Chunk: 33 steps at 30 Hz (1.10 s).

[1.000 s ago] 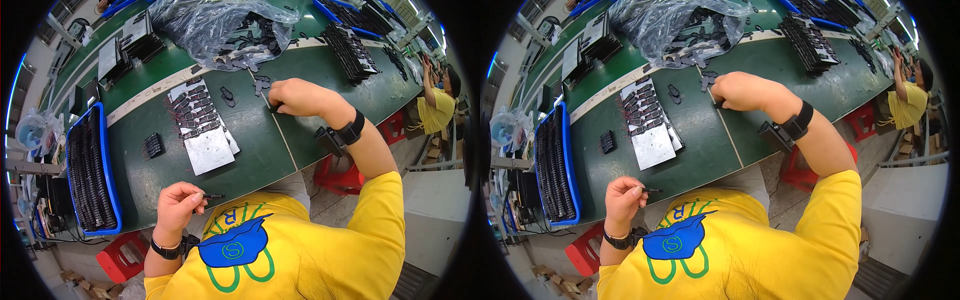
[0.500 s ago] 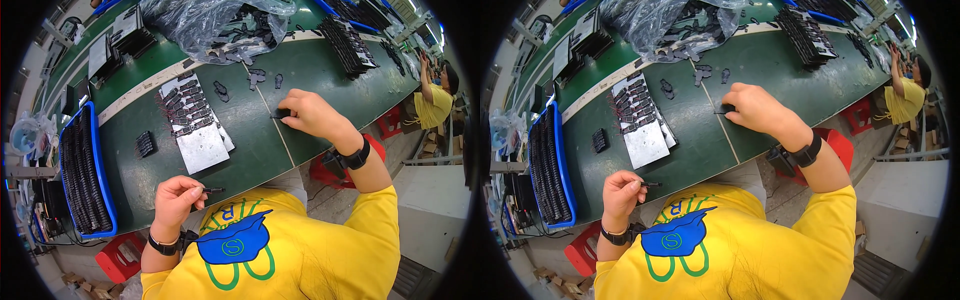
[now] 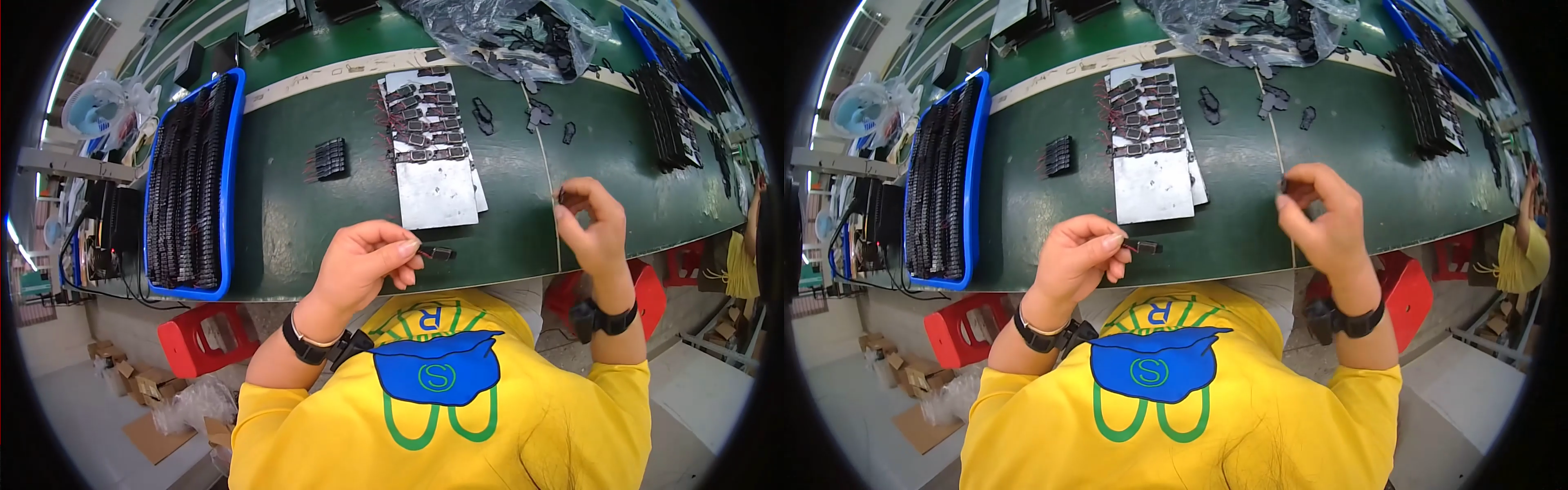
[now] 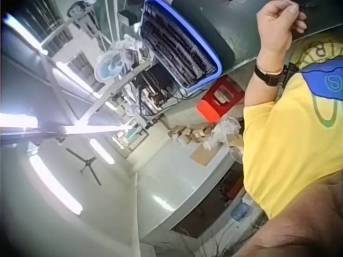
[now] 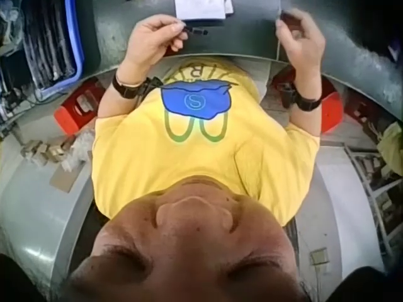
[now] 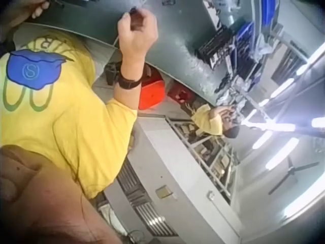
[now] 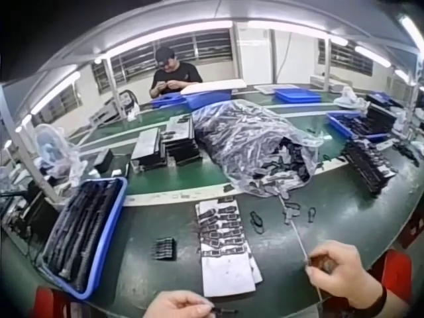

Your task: The person picks up a speaker and a plastic cover by hand, fits the speaker into the cover, and places the assembled unit onto a metal plate, repeating the process for several units.

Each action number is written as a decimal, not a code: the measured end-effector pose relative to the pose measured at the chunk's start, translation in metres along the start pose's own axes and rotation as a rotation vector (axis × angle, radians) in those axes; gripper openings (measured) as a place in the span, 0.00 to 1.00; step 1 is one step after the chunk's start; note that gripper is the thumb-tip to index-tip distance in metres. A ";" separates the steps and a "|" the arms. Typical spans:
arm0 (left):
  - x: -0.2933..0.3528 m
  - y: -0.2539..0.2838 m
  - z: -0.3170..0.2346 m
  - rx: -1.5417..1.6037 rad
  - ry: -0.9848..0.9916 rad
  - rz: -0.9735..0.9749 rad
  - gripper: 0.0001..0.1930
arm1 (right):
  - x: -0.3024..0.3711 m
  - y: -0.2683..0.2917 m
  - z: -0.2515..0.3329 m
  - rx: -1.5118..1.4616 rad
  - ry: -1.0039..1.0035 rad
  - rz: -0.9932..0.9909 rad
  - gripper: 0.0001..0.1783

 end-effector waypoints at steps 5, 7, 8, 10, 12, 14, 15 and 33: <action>-0.002 -0.004 0.000 -0.006 -0.017 -0.020 0.04 | 0.014 -0.053 0.061 -0.137 0.369 0.159 0.15; -0.003 -0.006 -0.001 -0.011 -0.033 -0.038 0.04 | 0.016 -0.066 0.074 -0.111 0.467 0.200 0.16; -0.003 -0.007 -0.001 -0.012 -0.041 -0.046 0.04 | 0.017 -0.071 0.078 -0.062 0.502 0.212 0.17; -0.003 -0.010 0.001 0.003 -0.039 -0.044 0.04 | 0.018 -0.080 0.083 0.037 0.572 0.237 0.18; -0.004 -0.012 0.002 0.025 -0.039 -0.038 0.04 | 0.019 -0.083 0.084 0.077 0.585 0.237 0.18; -0.003 -0.013 0.002 0.038 -0.033 -0.033 0.05 | 0.021 -0.087 0.084 0.157 0.614 0.225 0.18; -0.003 -0.014 0.003 0.044 -0.025 -0.025 0.05 | 0.022 -0.088 0.083 0.158 0.614 0.230 0.18; 0.001 -0.018 0.006 0.138 0.002 0.032 0.07 | 0.028 -0.095 0.077 0.147 0.643 0.146 0.18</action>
Point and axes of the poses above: each hand's wrist, its own x-axis away from the middle knuckle, its own y-axis out of the back of the hand, z = x × y, the point moved 5 cm from there along -x, towards the middle knuckle, and after that the axes turned 8 degrees about -x, right-handed, at the moved point
